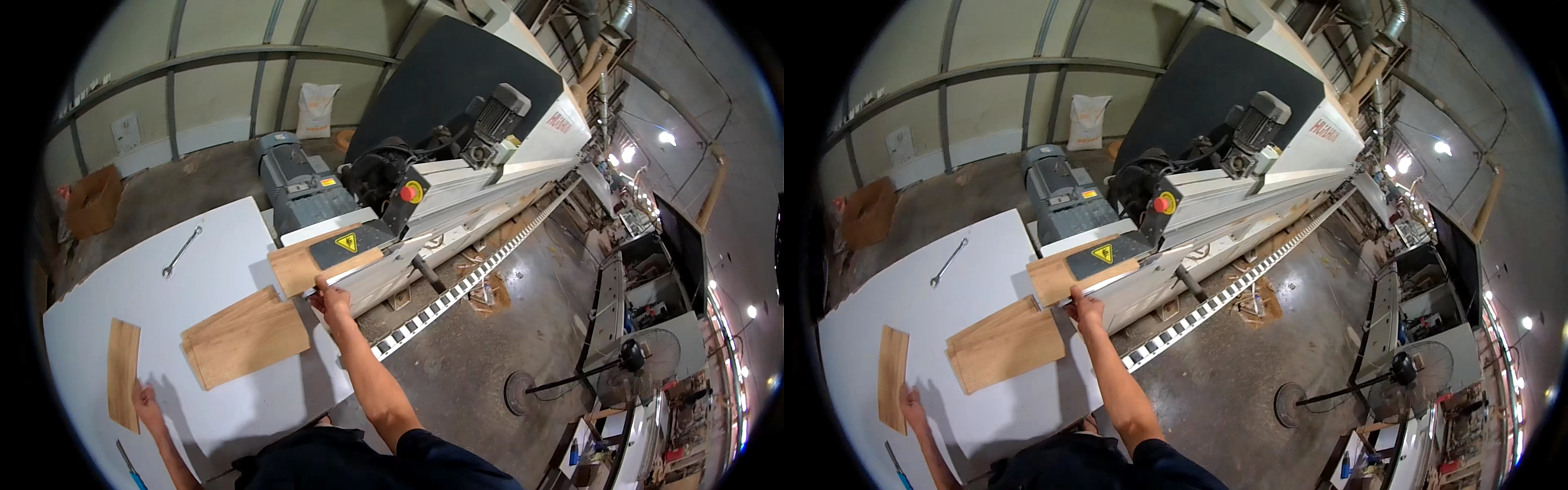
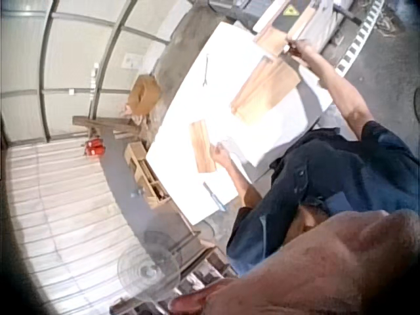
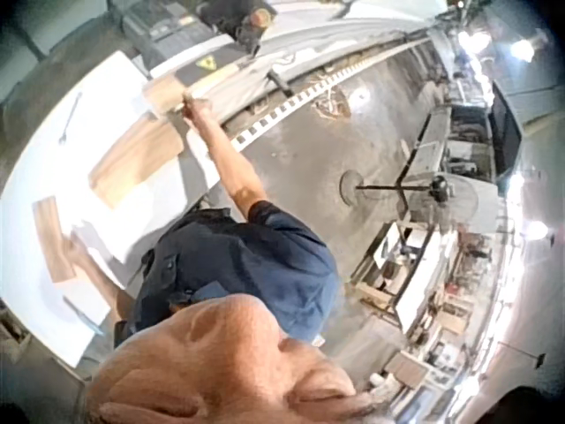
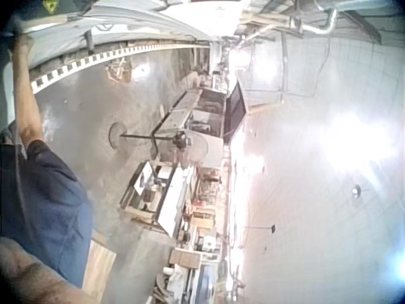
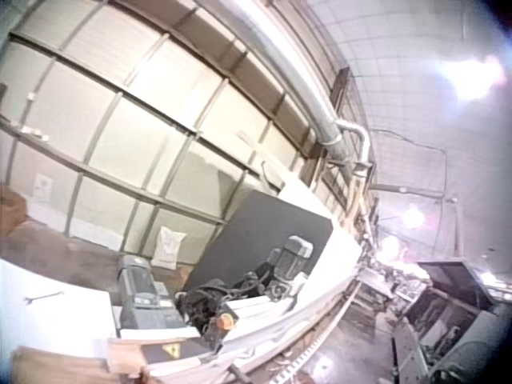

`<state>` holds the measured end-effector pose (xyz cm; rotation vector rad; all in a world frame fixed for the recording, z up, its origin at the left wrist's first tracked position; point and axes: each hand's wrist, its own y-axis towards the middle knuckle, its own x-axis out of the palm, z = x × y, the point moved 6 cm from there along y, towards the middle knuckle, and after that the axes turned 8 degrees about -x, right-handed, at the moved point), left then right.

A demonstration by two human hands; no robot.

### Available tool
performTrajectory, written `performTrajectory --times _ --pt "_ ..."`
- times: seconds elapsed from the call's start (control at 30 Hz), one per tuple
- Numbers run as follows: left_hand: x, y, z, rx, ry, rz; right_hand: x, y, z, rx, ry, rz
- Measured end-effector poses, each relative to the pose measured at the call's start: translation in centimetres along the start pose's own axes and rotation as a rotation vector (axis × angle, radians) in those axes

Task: The person moves rectangular wood pieces from a table to a wooden structure, fitting them into slots and aligning them by hand, then uses a utility knife to score the surface of one piece before moving it back to the table.

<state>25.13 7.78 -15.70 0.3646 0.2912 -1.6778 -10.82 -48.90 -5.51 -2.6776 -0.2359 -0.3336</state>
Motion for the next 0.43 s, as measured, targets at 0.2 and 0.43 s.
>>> performTrajectory --times 0.2,0.43 --pt "15.2 -13.4 23.9 0.031 -0.217 -0.520 1.2 -3.2 0.0 0.015 0.017 -0.094" --pt "23.2 -18.5 27.2 -0.226 -0.439 -0.884 1.1 -10.1 5.2 0.074 0.152 -0.407"
